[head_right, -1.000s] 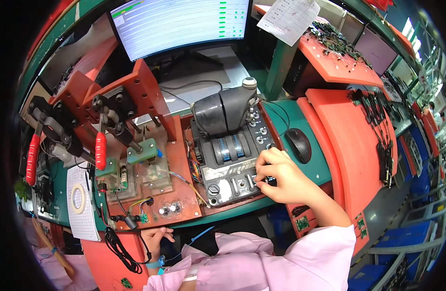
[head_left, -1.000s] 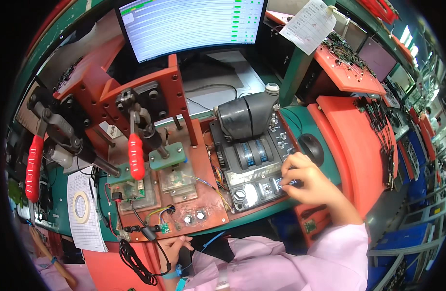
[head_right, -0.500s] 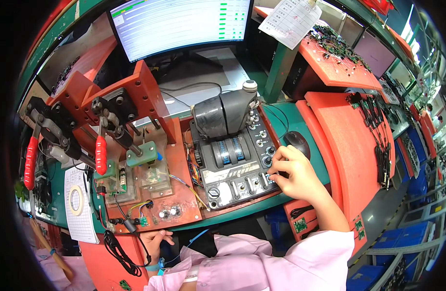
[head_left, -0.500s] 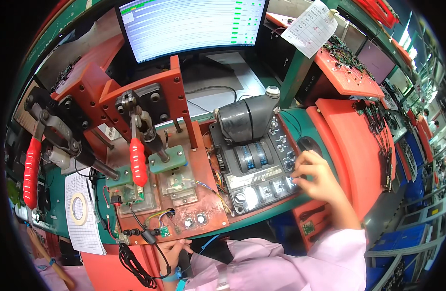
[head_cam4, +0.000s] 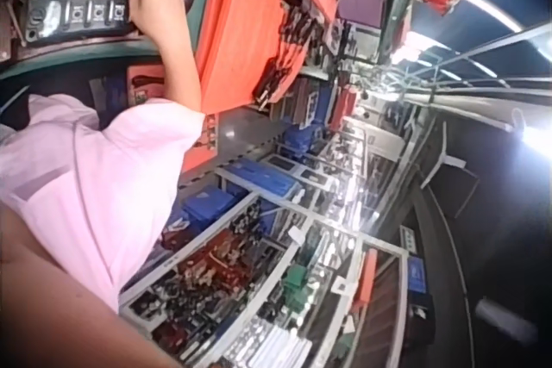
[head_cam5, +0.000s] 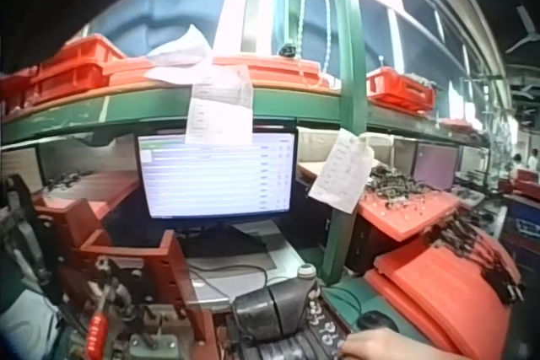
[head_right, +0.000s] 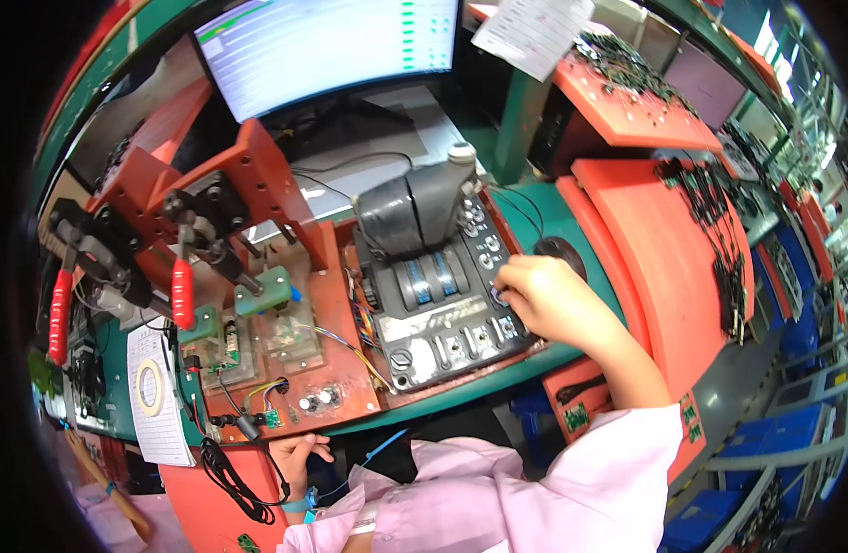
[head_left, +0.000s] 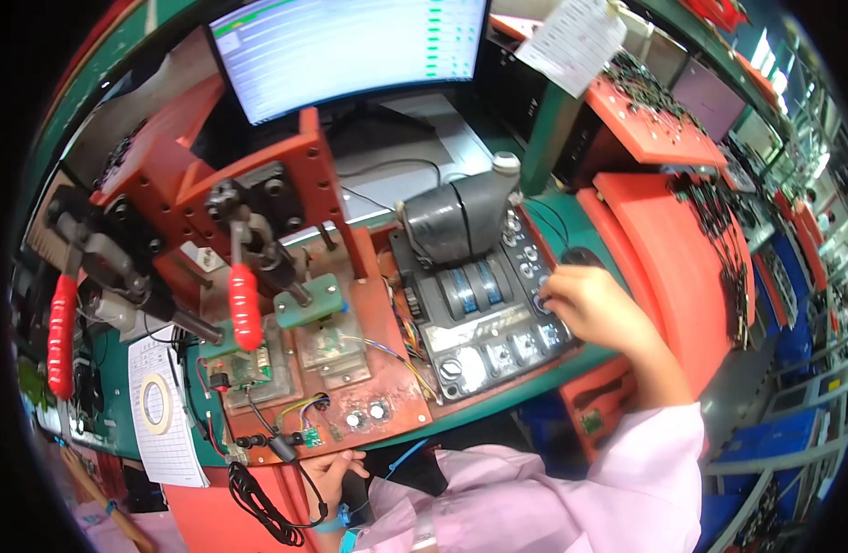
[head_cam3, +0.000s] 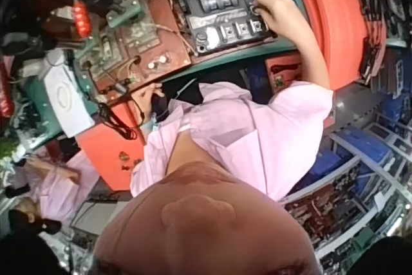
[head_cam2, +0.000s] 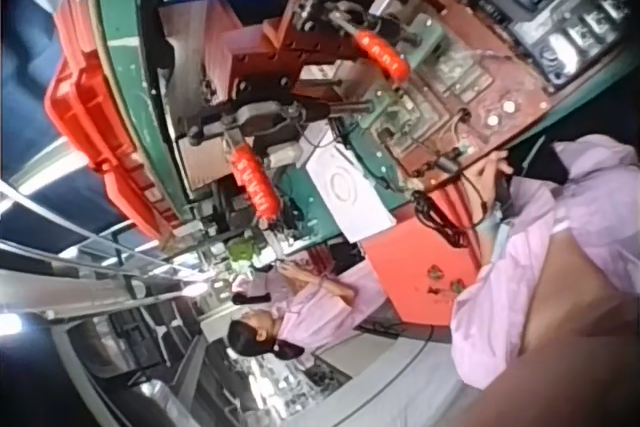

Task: The worker is seen assembling electronic components onto a circuit board and then placing the board into a testing fixture to verify functionality.

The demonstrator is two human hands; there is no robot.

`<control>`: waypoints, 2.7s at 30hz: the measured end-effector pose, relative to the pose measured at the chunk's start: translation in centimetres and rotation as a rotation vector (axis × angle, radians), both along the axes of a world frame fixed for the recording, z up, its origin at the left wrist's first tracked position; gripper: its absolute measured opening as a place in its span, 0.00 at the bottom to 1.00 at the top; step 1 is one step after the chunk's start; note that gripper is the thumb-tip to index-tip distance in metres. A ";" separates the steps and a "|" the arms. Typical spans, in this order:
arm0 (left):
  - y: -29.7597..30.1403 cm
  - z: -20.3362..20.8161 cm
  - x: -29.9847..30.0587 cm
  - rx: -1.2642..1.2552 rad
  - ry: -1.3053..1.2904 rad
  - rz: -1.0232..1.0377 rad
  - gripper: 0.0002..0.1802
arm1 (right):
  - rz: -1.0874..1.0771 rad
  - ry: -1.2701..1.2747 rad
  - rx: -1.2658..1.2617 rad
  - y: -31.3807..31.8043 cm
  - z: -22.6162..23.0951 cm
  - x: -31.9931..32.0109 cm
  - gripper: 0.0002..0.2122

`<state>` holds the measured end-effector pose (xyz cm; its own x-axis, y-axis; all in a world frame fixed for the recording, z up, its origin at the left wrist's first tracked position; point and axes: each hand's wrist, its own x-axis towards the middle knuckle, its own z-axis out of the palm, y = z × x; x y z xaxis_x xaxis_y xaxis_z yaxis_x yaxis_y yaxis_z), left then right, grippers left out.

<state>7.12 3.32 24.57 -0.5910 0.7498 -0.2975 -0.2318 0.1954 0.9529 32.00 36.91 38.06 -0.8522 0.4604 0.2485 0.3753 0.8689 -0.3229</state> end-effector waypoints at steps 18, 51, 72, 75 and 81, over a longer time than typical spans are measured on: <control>-0.1 0.0 0.4 0.064 -0.015 0.003 0.10 | -0.145 -0.249 0.278 -1.1 0.1 -1.5 0.05; 0.4 0.3 0.3 0.013 0.043 0.000 0.12 | 0.020 -0.031 0.239 2.5 -0.5 -0.6 0.04; -0.1 0.2 0.6 -0.004 0.043 0.007 0.13 | -0.174 0.394 -0.454 4.7 -2.6 -3.0 0.01; -0.4 0.2 0.4 0.018 0.014 0.002 0.12 | -0.225 0.328 -0.415 5.6 -3.0 -3.3 0.02; -0.2 -0.1 0.1 0.020 -0.003 0.006 0.12 | -0.122 0.407 -0.850 6.7 -3.5 -2.7 0.02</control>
<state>7.23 3.14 24.46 -0.5947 0.7519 -0.2846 -0.2360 0.1752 0.9558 29.31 43.61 34.57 -0.7079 0.7040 0.0569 0.1669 0.2451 -0.9550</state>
